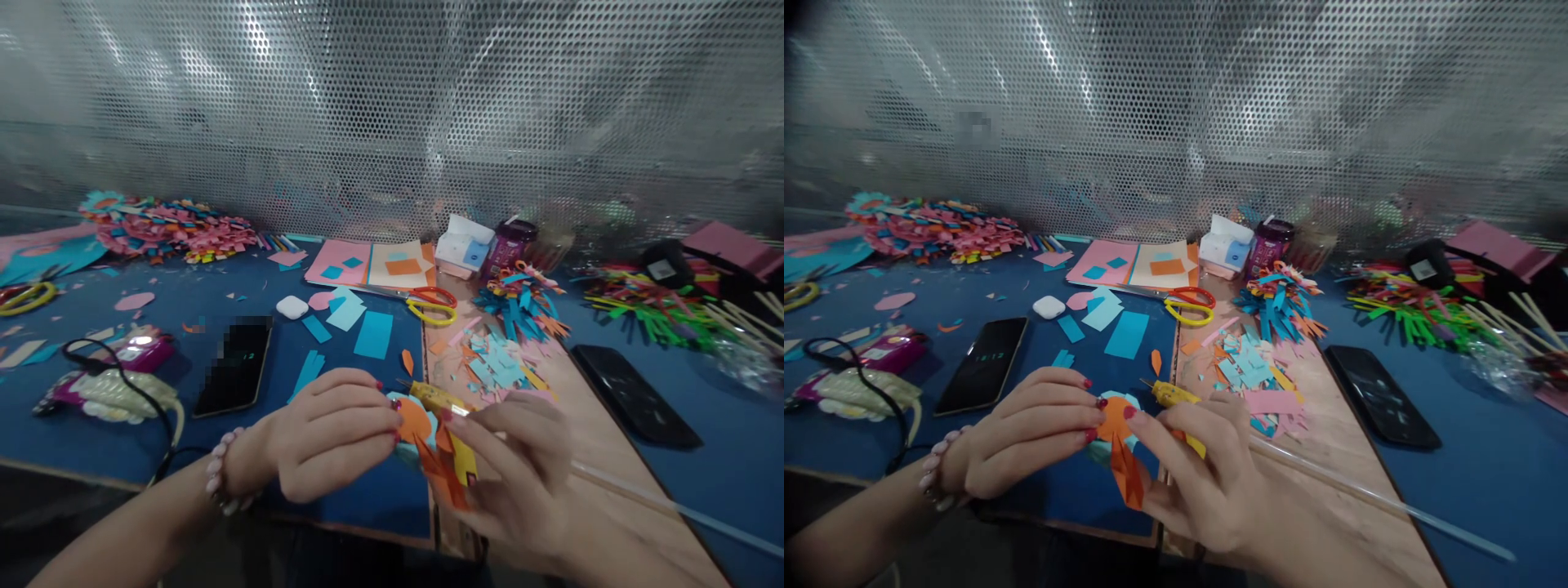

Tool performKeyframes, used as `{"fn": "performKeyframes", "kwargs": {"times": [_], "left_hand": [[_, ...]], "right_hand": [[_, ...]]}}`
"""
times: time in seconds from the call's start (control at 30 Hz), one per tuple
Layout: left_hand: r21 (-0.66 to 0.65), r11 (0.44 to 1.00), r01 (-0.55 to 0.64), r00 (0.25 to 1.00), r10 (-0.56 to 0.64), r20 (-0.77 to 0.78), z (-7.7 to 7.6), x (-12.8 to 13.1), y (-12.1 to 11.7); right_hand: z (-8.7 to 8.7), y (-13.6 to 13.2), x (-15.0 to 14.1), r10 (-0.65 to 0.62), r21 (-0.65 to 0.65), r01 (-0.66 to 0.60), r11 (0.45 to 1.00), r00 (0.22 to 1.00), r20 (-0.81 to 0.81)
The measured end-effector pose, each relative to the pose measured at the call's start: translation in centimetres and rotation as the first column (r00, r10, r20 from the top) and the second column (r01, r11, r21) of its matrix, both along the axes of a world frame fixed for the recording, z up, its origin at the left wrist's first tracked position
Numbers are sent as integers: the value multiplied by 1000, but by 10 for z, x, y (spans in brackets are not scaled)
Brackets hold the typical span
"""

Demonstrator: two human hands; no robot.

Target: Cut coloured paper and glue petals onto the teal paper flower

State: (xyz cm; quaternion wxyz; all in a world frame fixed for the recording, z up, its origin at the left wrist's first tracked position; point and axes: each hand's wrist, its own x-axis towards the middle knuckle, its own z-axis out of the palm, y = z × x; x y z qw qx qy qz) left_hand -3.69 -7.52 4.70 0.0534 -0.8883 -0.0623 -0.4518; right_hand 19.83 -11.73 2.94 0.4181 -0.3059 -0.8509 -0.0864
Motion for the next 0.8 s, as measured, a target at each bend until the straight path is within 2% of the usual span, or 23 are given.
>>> {"fn": "performKeyframes", "kwargs": {"times": [0.07, 0.13, 0.23, 0.33, 0.4, 0.57, 0.73, 0.8], "left_hand": [[12, 1000, -8, 1000, 8, -10, 0, 0, -1], [32, 999, -11, 1000, 11, -18, 1, 0, -2], [69, 997, -19, 999, 21, -30, 4, -1, -3], [95, 995, -28, 998, 33, -49, 8, -1, -5], [117, 993, -26, 996, 35, -77, 11, -1, -6], [129, 991, -34, 994, 46, -96, 15, -1, -7], [184, 982, -33, 996, 49, -78, 15, 0, -6], [186, 982, -33, 996, 48, -75, 15, 1, -5]], "right_hand": [[6, -1, -4, 27, -12, -27, 1000, 999, -34], [13, -3, -6, 59, -145, -69, 987, 996, -74], [22, -5, -5, 112, -378, -159, 912, 983, -142], [30, -4, 1, 176, -462, -231, 856, 971, -159], [35, -2, 4, 198, -462, -233, 856, 972, -124], [40, 2, 5, 185, -354, -170, 920, 983, 10], [38, 2, 5, 143, -269, -144, 952, 989, -24], [37, 2, 6, 165, -260, -158, 953, 986, 3]]}}
